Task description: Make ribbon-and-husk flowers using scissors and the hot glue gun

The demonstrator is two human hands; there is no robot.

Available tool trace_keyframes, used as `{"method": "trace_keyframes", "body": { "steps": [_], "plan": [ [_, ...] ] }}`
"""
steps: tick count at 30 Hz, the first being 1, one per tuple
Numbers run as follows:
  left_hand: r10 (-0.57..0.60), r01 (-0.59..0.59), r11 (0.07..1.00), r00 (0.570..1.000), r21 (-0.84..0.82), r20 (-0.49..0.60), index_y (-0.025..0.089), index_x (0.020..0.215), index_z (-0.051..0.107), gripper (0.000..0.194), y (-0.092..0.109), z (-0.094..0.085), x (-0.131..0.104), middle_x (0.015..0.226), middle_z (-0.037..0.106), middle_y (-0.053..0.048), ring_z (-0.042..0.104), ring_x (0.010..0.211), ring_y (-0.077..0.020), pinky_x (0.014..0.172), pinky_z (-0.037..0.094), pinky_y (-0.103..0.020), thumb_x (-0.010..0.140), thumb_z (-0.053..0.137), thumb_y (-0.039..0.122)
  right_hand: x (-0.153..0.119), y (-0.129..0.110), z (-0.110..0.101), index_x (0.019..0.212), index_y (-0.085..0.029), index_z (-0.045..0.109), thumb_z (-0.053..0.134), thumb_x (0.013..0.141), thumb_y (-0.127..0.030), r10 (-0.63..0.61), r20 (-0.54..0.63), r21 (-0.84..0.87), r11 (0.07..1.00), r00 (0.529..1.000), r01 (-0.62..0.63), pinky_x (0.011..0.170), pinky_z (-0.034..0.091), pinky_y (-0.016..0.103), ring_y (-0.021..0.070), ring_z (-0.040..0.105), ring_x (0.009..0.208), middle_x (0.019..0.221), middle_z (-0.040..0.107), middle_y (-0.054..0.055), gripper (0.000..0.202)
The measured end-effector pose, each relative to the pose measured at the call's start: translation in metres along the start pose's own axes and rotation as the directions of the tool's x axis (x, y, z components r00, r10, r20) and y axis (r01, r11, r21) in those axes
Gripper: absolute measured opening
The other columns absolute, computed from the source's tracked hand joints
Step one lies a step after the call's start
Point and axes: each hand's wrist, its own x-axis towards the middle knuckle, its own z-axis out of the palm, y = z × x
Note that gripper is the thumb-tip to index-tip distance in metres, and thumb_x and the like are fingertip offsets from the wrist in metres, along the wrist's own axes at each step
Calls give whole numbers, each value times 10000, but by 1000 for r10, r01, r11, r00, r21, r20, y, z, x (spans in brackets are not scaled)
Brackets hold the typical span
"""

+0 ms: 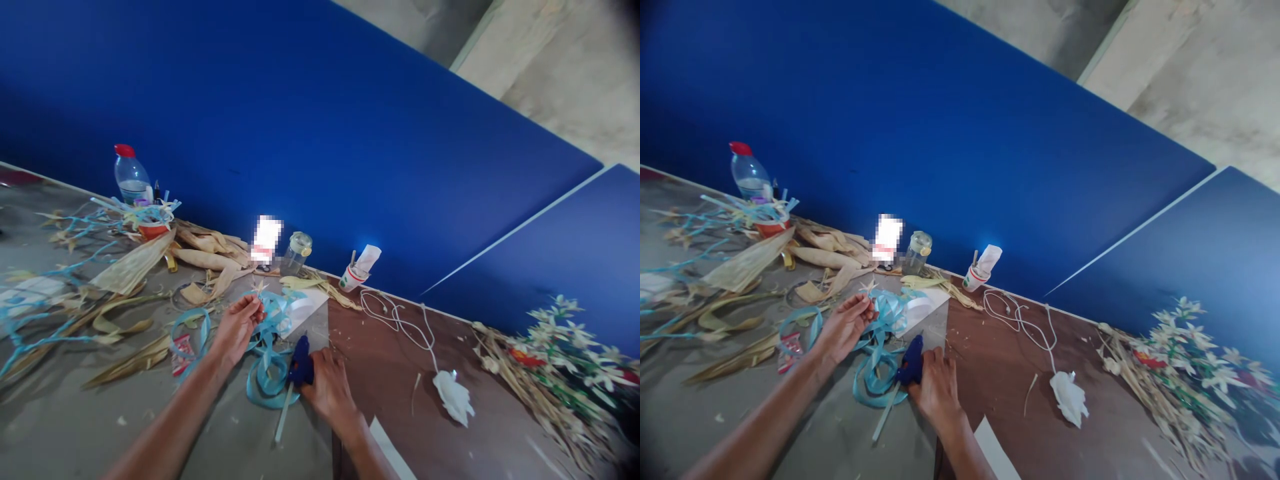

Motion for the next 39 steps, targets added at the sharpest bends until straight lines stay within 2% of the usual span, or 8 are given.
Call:
{"method": "trace_keyframes", "body": {
  "steps": [10, 19, 23, 25, 28, 31, 34, 39],
  "plan": [
    [-10, 10, 1000, 1000, 9, -7, 152, 696, 619, 232, -2, -1, 0, 616, 602, 12, 507, 532, -78, 589, 446, -226, 614, 799, 273, 1, 11, 12, 920, -171, 582, 609, 667, -182, 95, -181, 56, 995, 979, -86, 823, 426, 465, 343, 589, 930, 950, 614, 158, 255],
    [-17, 17, 1000, 1000, 13, -23, 147, 666, 606, 245, 1, 3, -2, 588, 588, 18, 496, 513, -71, 558, 426, -208, 594, 804, 273, 8, 17, 13, 947, -186, 606, 689, 633, -258, 100, -144, 179, 981, 985, -73, 785, 459, 444, 312, 607, 893, 937, 600, 117, 333],
    [-26, 26, 1000, 1000, 16, -8, 146, 663, 604, 236, 2, 4, -3, 589, 581, 13, 508, 524, -77, 548, 418, -204, 606, 795, 273, 15, 20, 1, 1041, -185, 611, 688, 678, -292, 97, -278, 235, 972, 956, -30, 806, 466, 472, 332, 589, 976, 1036, 595, 149, 386],
    [-36, 36, 999, 999, 17, -12, 148, 671, 609, 234, 1, 4, -3, 598, 581, 15, 517, 537, -78, 562, 427, -203, 606, 795, 275, 23, 12, -11, 1088, -175, 595, 630, 756, -303, 93, -394, 311, 950, 914, 37, 818, 479, 456, 308, 582, 1003, 1083, 584, 157, 358],
    [-52, 52, 998, 999, 23, -12, 156, 677, 616, 237, -1, 5, -3, 613, 585, 21, 539, 569, -84, 601, 451, -205, 587, 805, 268, 43, -14, -29, 1147, -153, 559, 547, 838, -289, -8, -542, 396, 879, 840, 265, 903, 466, 431, 265, 551, 1079, 1135, 574, 162, 338],
    [-49, 49, 998, 999, 37, -1, 162, 661, 614, 237, -2, 5, -3, 601, 575, 29, 537, 559, -88, 598, 456, -214, 571, 809, 260, 68, -44, -38, 1221, -152, 522, 511, 854, -246, -107, -616, 397, 813, 780, 425, 973, 427, 444, 260, 512, 1155, 1211, 566, 166, 379],
    [-31, 32, 998, 999, 50, -9, 162, 658, 616, 246, -3, 4, -1, 603, 576, 31, 535, 553, -91, 599, 456, -224, 551, 816, 258, 87, -64, -36, 1206, -144, 541, 535, 818, -212, -152, -597, 425, 773, 788, 471, 959, 433, 430, 253, 544, 1104, 1149, 613, 151, 394],
    [-10, 10, 997, 1000, 71, -11, 160, 656, 625, 267, -5, 3, 1, 606, 590, 19, 543, 568, -107, 611, 448, -242, 537, 821, 297, 99, -76, -27, 927, -169, 659, 612, 749, -171, -72, -510, 505, 782, 857, 366, 876, 451, 362, 213, 609, 901, 888, 687, 69, 183]
  ]
}}
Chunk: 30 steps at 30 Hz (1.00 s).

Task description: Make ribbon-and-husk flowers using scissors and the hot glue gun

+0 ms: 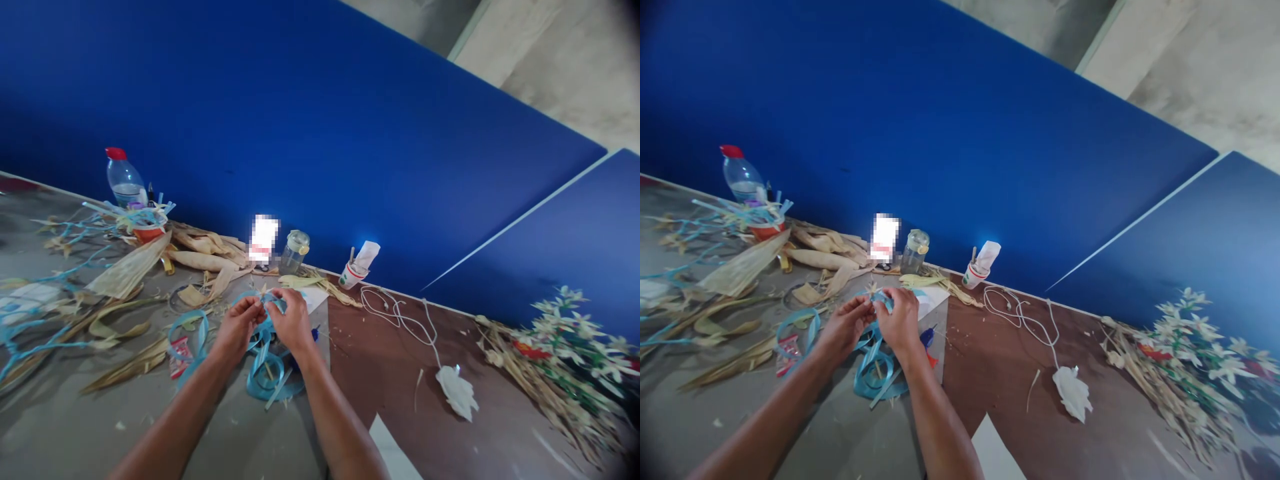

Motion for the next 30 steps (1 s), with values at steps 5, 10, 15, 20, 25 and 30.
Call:
{"method": "trace_keyframes", "body": {
  "steps": [5, 10, 15, 20, 25, 30],
  "plan": [
    [88, -85, 992, 996, 91, -22, 165, 637, 632, 251, -3, -2, 2, 605, 584, 17, 501, 556, -103, 569, 405, -222, 555, 809, 323, -1, -3, 4, 732, -194, 660, 586, 782, -172, 29, -36, 13, 1000, 999, -29, 777, 445, 310, 187, 605, 792, 764, 682, 35, 92],
    [194, -174, 960, 978, 220, -74, 176, 658, 645, 227, -5, -4, 4, 585, 562, 27, 465, 528, -103, 541, 374, -220, 584, 781, 342, -6, -5, 7, 736, -196, 665, 563, 805, -181, 11, -62, 26, 1000, 998, -9, 772, 437, 311, 185, 598, 780, 759, 677, 40, 124],
    [354, -277, 848, 930, 452, -93, 202, 678, 660, 121, -4, -4, 0, 608, 588, 15, 482, 573, -136, 568, 378, -231, 618, 743, 267, -13, -5, 17, 727, -191, 652, 557, 797, -199, 70, -129, 108, 993, 989, -56, 791, 445, 326, 202, 598, 821, 779, 677, 56, 118],
    [523, -423, 632, 851, 650, 46, 248, 657, 673, 66, 1, -5, -6, 682, 603, -22, 502, 725, -202, 767, 395, -282, 670, 698, 188, -15, -10, 24, 692, -176, 631, 559, 764, -249, 287, -106, 246, 935, 952, -255, 755, 446, 312, 194, 578, 765, 736, 656, 40, 126],
    [521, -499, 545, 831, 674, 195, 273, 672, 695, 97, 4, -8, -9, 714, 624, -51, 524, 786, -232, 1018, 267, -371, 680, 696, 176, -13, -18, 25, 622, -170, 596, 589, 706, -319, 514, 20, 547, 712, 858, -439, 622, 431, 250, 137, 502, 609, 606, 582, -21, 171],
    [514, -504, 557, 834, 660, 203, 265, 717, 719, 76, 0, -4, -10, 759, 659, -66, 558, 813, -225, 1017, 285, -375, 680, 710, 199, -13, -14, 28, 609, -164, 586, 564, 703, -326, 556, 15, 645, 630, 831, -432, 601, 423, 237, 125, 485, 596, 589, 558, -25, 188]
  ]
}}
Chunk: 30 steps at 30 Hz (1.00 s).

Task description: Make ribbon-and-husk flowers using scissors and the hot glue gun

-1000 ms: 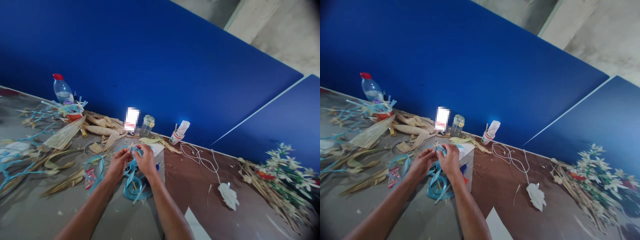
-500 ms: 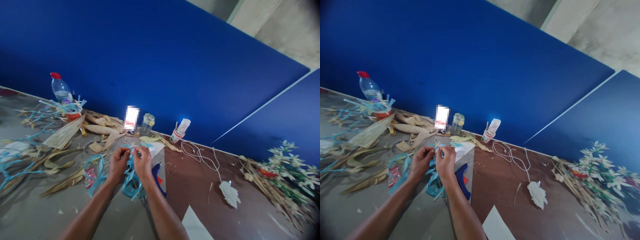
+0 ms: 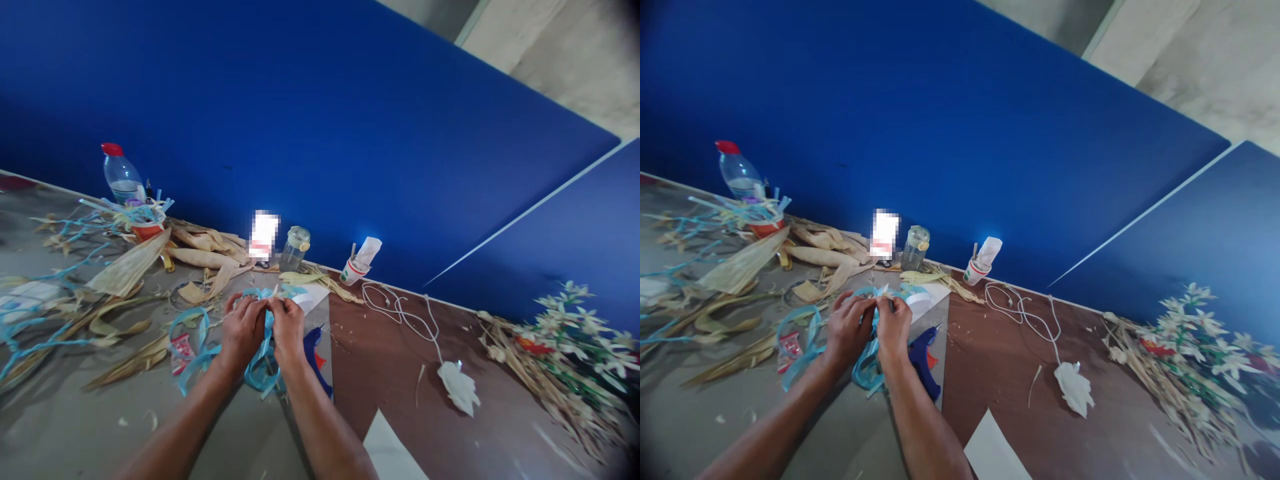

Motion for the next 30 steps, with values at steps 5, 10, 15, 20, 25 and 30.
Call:
{"method": "trace_keyframes", "body": {
  "steps": [5, 10, 15, 20, 25, 30],
  "plan": [
    [-207, 215, 958, 976, -191, 61, 226, 807, 725, 167, 4, 5, 2, 813, 677, -59, 579, 801, -224, 823, 429, -340, 696, 697, 347, 8, 1, -10, 564, -174, 536, 541, 725, -339, -53, 9, -62, 997, 999, 54, 558, 383, 225, 110, 445, 563, 551, 509, -35, 230],
    [-442, 547, 618, 836, -565, 326, 148, 837, 725, 406, 0, -2, 10, 812, 682, -80, 598, 729, -188, 764, 479, -332, 696, 665, 524, 16, -4, -22, 585, -182, 577, 572, 680, -320, -11, 187, -28, 999, 982, 16, 582, 388, 231, 113, 468, 557, 543, 531, -44, 168],
    [-493, 622, 502, 777, -601, 392, 133, 824, 723, 321, -7, -3, 12, 774, 688, -56, 613, 699, -141, 701, 498, -250, 647, 765, 396, 18, -7, -28, 586, -189, 614, 596, 657, -298, 0, 312, -44, 999, 950, 14, 651, 426, 254, 140, 533, 620, 601, 619, -20, 131],
    [-475, 647, 472, 759, -599, 445, 140, 795, 719, 263, -9, -2, 11, 744, 692, -47, 630, 700, -140, 714, 510, -253, 597, 817, 282, 17, -7, -29, 625, -193, 639, 597, 647, -281, 36, 396, -95, 995, 918, 2, 646, 446, 265, 148, 551, 618, 613, 627, -23, 100],
    [-468, 650, 496, 759, -577, 452, 149, 788, 725, 291, -7, -4, 12, 715, 692, -35, 633, 694, -136, 698, 503, -242, 540, 850, 238, 17, -6, -29, 634, -192, 646, 612, 630, -283, 61, 381, -92, 995, 923, -27, 649, 452, 267, 143, 556, 605, 613, 632, -25, 98],
    [-471, 617, 550, 786, -563, 401, 153, 751, 731, 255, -6, -3, 12, 716, 698, -38, 631, 689, -136, 706, 497, -246, 548, 843, 259, 18, -2, -26, 614, -186, 653, 635, 607, -281, 90, 323, -90, 994, 942, -64, 648, 457, 267, 136, 554, 578, 586, 636, -30, 97]
  ]
}}
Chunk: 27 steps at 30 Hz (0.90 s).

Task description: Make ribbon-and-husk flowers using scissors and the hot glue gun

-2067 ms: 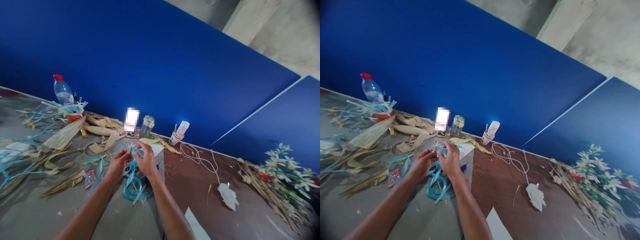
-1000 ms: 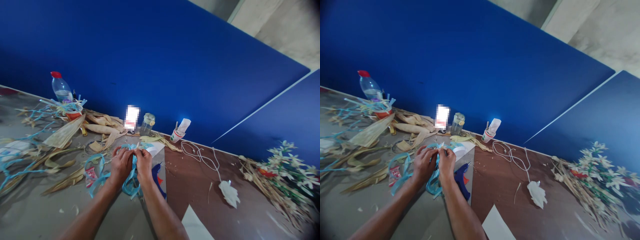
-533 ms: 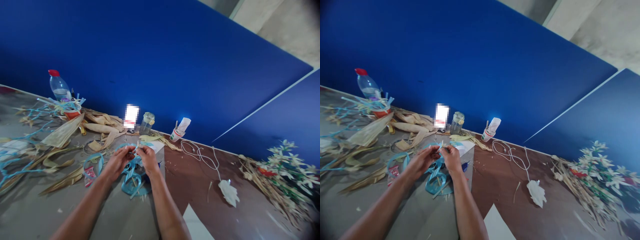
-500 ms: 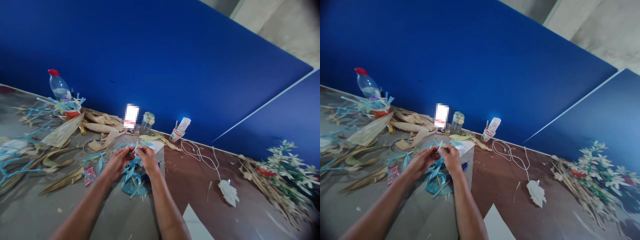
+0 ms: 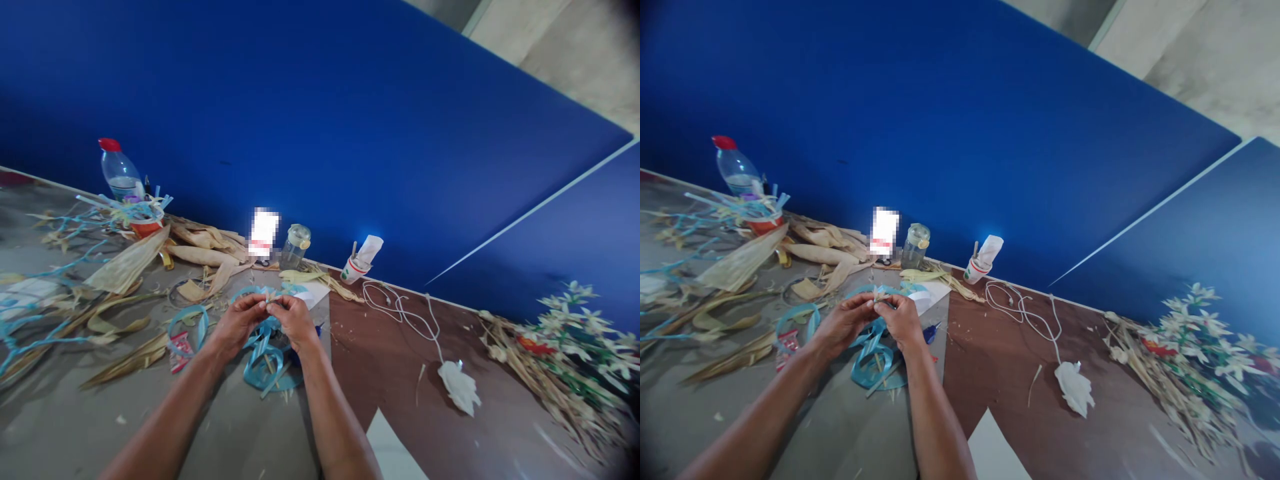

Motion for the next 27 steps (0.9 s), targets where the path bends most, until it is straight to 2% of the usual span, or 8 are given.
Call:
{"method": "trace_keyframes", "body": {
  "steps": [4, 10, 13, 17, 21, 24, 27],
  "plan": [
    [29, -29, 999, 1000, 19, 11, 153, 736, 731, 230, -1, -1, 1, 721, 693, -39, 622, 679, -133, 695, 489, -236, 567, 829, 273, 0, 2, 1, 634, -183, 682, 644, 623, -296, -13, -67, -116, 993, 998, 5, 659, 470, 277, 160, 599, 620, 614, 666, -15, 120],
    [96, -95, 995, 995, 5, -43, 148, 688, 705, 226, -4, -1, 2, 675, 666, -25, 597, 644, -131, 663, 473, -241, 554, 829, 283, -5, -2, 5, 736, -199, 707, 605, 702, -295, -148, -136, -420, 904, 980, 78, 767, 474, 316, 210, 652, 772, 755, 724, 25, 145],
    [133, -132, 991, 987, 11, -87, 146, 681, 695, 255, -3, 3, 1, 661, 658, -22, 580, 621, -130, 636, 460, -242, 534, 835, 301, -9, -2, 11, 726, -197, 695, 588, 738, -255, -265, -170, -520, 842, 949, 142, 804, 451, 326, 216, 647, 820, 790, 727, 47, 121],
    [186, -183, 983, 972, 33, -142, 155, 682, 689, 274, -3, 6, -1, 655, 655, -7, 561, 606, -119, 622, 446, -231, 522, 836, 322, -15, 0, 19, 711, -198, 671, 586, 757, -195, -453, -178, -618, 742, 873, 259, 874, 375, 361, 217, 622, 862, 796, 711, 39, 97],
    [233, -232, 972, 957, 26, -171, 169, 694, 689, 254, -3, 8, -3, 668, 659, 7, 567, 628, -118, 654, 453, -230, 539, 830, 313, -16, 2, 20, 724, -201, 651, 582, 770, -174, -519, -144, -624, 709, 843, 330, 878, 336, 375, 212, 606, 850, 792, 696, 29, 86],
    [195, -199, 980, 971, -14, -140, 159, 684, 682, 242, -1, 10, -4, 658, 654, 10, 571, 624, -111, 655, 457, -219, 544, 831, 288, -15, 3, 19, 730, -200, 628, 562, 773, -169, -543, -122, -618, 697, 831, 365, 872, 335, 375, 213, 594, 854, 799, 687, 36, 85],
    [91, -101, 988, 992, -113, -89, 149, 699, 677, 245, 1, 13, -7, 653, 652, 8, 579, 611, -105, 640, 463, -209, 538, 836, 244, -14, 4, 17, 734, -198, 601, 542, 752, -150, -566, -105, -621, 679, 818, 391, 868, 343, 374, 212, 585, 850, 799, 676, 40, 78]
  ]
}}
